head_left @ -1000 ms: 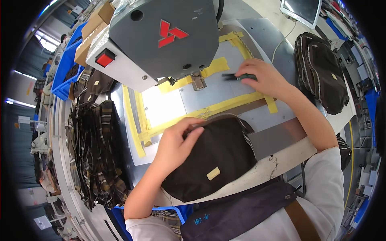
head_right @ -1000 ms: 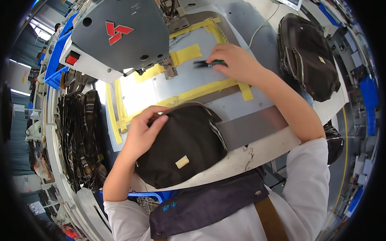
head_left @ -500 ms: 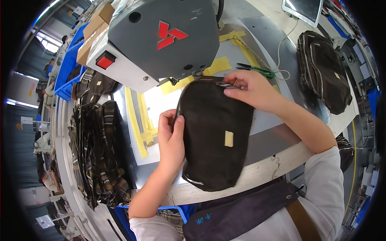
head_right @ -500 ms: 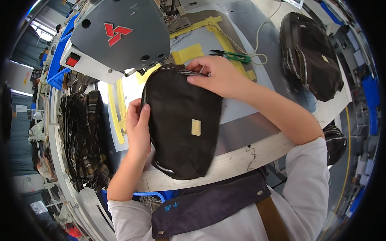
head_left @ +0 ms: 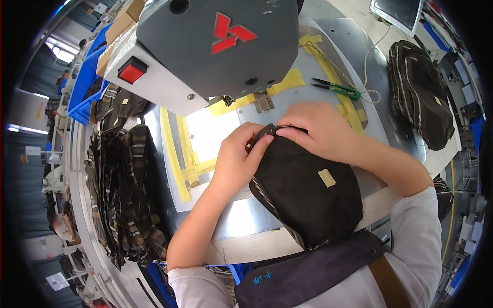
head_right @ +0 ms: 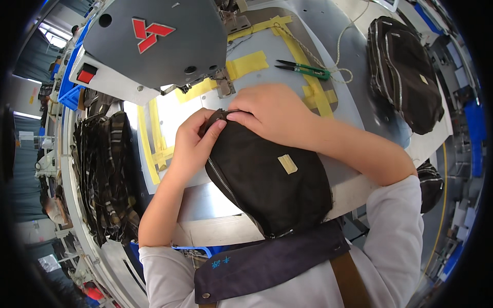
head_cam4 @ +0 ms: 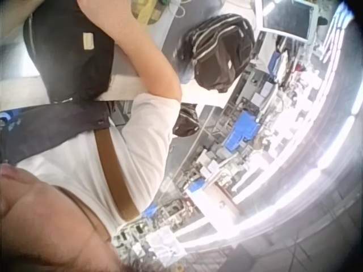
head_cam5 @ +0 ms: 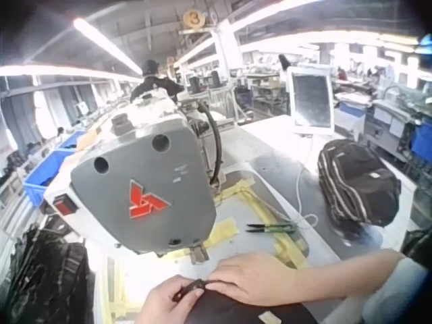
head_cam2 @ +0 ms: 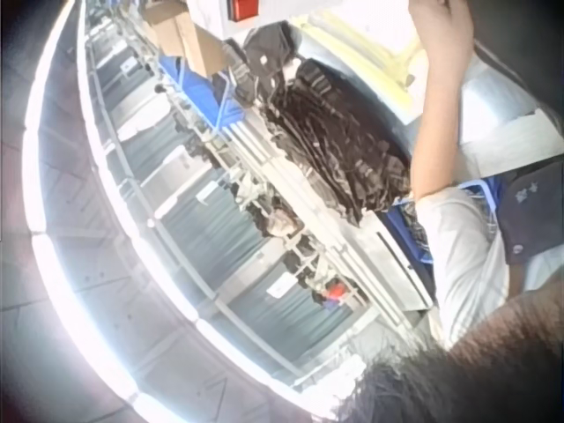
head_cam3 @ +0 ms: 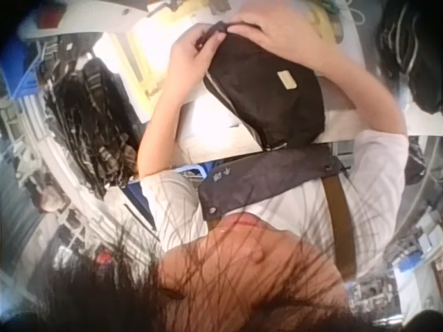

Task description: The person aligns the zipper of a black bag under a sewing machine and sews the seam. They repeat this process for multiple bags, handling them one at a time from a stack on the left to a finished pile on the right.

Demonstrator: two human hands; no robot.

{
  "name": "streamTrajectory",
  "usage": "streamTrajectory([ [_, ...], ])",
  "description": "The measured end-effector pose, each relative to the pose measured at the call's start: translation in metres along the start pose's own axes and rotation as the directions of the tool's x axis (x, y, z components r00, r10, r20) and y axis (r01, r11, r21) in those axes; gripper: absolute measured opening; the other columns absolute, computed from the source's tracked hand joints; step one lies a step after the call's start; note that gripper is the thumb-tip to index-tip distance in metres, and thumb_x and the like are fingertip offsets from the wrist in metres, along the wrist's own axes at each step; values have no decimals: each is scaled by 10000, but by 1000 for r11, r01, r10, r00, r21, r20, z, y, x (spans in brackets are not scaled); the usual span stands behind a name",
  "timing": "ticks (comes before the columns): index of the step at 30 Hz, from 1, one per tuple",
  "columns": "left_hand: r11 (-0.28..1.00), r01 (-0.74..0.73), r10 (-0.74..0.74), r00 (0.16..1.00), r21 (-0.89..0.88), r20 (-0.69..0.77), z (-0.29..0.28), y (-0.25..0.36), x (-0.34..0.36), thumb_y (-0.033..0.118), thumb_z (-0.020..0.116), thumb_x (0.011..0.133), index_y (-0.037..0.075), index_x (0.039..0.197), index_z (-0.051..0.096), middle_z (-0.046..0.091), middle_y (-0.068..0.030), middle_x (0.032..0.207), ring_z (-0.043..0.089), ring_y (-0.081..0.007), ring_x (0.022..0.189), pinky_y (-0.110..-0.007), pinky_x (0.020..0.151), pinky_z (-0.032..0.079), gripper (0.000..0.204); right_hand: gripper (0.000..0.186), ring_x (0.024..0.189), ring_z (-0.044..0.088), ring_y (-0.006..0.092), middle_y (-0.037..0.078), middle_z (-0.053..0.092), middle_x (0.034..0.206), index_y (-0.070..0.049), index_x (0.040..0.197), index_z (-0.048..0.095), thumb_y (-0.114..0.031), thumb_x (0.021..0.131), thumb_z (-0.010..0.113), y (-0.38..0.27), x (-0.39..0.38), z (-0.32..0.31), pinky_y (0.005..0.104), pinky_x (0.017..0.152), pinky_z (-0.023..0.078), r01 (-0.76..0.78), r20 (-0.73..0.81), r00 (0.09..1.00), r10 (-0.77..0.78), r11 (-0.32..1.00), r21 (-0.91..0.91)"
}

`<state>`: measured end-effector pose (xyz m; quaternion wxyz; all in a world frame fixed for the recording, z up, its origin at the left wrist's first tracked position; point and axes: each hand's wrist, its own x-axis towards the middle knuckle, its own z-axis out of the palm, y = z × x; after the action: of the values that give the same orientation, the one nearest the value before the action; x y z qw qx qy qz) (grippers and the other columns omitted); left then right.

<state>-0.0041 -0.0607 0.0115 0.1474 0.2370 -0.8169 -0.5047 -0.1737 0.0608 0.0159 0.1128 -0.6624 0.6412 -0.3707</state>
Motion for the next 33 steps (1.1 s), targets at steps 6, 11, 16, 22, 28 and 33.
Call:
streamTrajectory([
  [6,769,-498,606,768,400,-208,7,-16,5,-8,744,729,51,920,667,622,-75,834,614,-221,682,-295,584,513,214,241,666,519,183,82,591,738,0,945,640,-236,934,593,14,5,9,303,654,452,-488,261,873,412,739,464],
  [11,778,-512,582,806,363,-109,7,-4,-2,53,781,713,52,943,674,596,-65,785,597,-188,661,-274,551,492,254,211,721,543,147,75,617,809,4,985,637,-199,933,606,16,1,14,286,675,450,-345,102,934,344,787,511],
  [16,975,-215,202,965,-61,-169,5,-6,-4,40,694,830,26,901,665,616,-71,773,607,-139,679,-248,645,499,78,194,769,604,265,126,636,840,-10,978,629,-195,924,604,12,3,9,347,698,469,-135,43,991,128,932,335],
  [22,987,-56,46,997,-153,-68,0,0,0,22,676,850,2,889,651,631,-42,786,621,-97,717,-237,694,516,50,118,797,574,221,82,607,857,-19,955,630,-126,916,599,11,4,9,316,721,449,-156,80,987,137,933,324],
  [28,974,-24,14,999,-223,-49,0,-3,1,6,661,842,2,875,633,619,-28,774,601,-88,697,-228,669,497,44,117,809,584,240,90,612,852,-22,953,634,-124,903,610,13,4,12,328,723,451,-139,65,990,125,940,313],
  [33,956,5,-12,1000,-293,-22,2,-5,0,-22,631,818,10,860,601,618,-12,771,588,-67,706,-224,669,488,61,139,824,597,249,64,616,912,-57,942,650,-53,807,681,7,5,13,325,703,474,32,-41,999,-24,978,207],
])
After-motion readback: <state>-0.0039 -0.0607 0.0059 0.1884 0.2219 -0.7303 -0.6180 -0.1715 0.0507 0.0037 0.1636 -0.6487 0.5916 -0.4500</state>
